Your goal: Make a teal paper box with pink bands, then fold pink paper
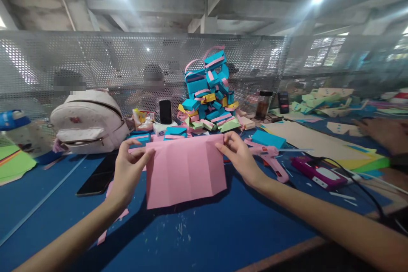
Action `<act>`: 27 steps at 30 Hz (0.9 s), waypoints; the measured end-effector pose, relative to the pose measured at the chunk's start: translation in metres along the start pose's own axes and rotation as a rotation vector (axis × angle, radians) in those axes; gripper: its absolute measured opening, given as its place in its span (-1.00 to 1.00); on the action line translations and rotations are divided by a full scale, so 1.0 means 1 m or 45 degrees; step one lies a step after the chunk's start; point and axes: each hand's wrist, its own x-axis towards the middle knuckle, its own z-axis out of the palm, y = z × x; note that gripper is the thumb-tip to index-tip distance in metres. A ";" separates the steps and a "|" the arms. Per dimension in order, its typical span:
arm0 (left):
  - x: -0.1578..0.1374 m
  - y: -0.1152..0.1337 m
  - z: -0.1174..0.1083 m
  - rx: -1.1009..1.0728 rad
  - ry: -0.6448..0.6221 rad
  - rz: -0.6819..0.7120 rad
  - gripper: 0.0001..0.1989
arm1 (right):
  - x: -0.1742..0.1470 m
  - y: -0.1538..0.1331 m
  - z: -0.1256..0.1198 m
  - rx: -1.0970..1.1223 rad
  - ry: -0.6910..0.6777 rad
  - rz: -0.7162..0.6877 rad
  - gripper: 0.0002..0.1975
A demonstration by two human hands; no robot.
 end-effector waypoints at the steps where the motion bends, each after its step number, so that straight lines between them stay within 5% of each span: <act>1: 0.003 0.002 0.002 -0.004 -0.006 0.016 -0.54 | 0.003 0.000 0.001 0.011 0.039 -0.033 -0.66; 8: 0.022 0.004 0.011 0.034 -0.077 0.076 -0.67 | 0.018 0.001 0.010 0.021 0.063 -0.179 -0.71; 27: 0.020 -0.004 0.001 0.141 -0.006 0.190 -0.67 | 0.024 0.011 0.009 -0.021 -0.067 -0.089 -0.71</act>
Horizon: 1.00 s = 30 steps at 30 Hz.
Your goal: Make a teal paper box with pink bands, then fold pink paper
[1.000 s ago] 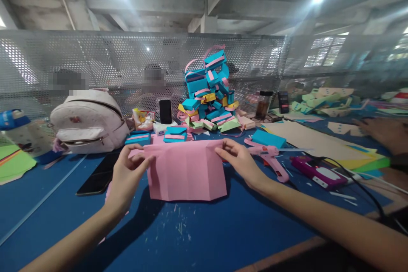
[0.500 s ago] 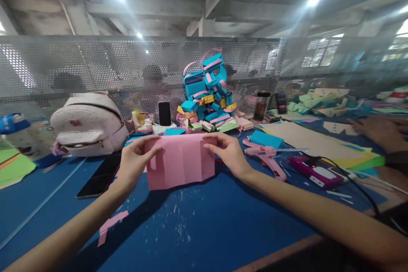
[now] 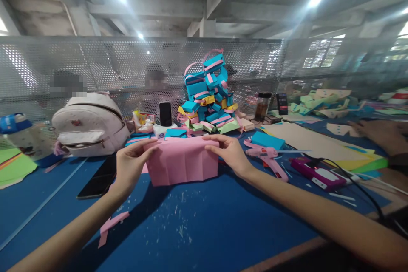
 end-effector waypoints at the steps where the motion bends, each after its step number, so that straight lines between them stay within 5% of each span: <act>1: -0.002 0.001 -0.001 0.008 0.001 0.015 -0.67 | -0.001 0.000 0.000 -0.011 -0.004 -0.004 -0.71; 11: -0.007 -0.005 -0.001 0.118 -0.211 0.127 -0.50 | -0.003 0.000 0.000 -0.020 0.015 0.043 -0.68; 18: -0.009 0.000 -0.008 0.183 -0.183 0.051 -0.71 | -0.008 -0.004 -0.004 -0.028 -0.019 0.068 -0.66; 30: -0.015 0.004 -0.007 0.172 -0.050 0.106 -0.70 | -0.012 -0.015 -0.008 -0.195 -0.017 -0.117 -0.68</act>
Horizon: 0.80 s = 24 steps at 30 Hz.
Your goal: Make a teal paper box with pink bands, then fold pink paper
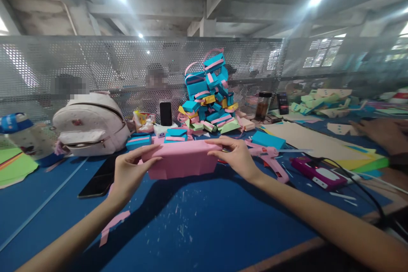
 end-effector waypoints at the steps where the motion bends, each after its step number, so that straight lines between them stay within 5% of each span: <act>1: 0.001 -0.001 0.000 -0.001 -0.004 0.007 -0.73 | 0.001 -0.001 0.000 -0.012 0.006 -0.014 -0.68; 18: 0.011 -0.013 0.005 -0.111 -0.016 0.170 -0.85 | 0.011 0.009 0.003 -0.180 0.036 -0.208 -0.74; 24: 0.022 -0.012 0.010 -0.073 -0.036 0.137 -0.82 | 0.025 0.014 0.001 -0.170 0.057 -0.129 -0.64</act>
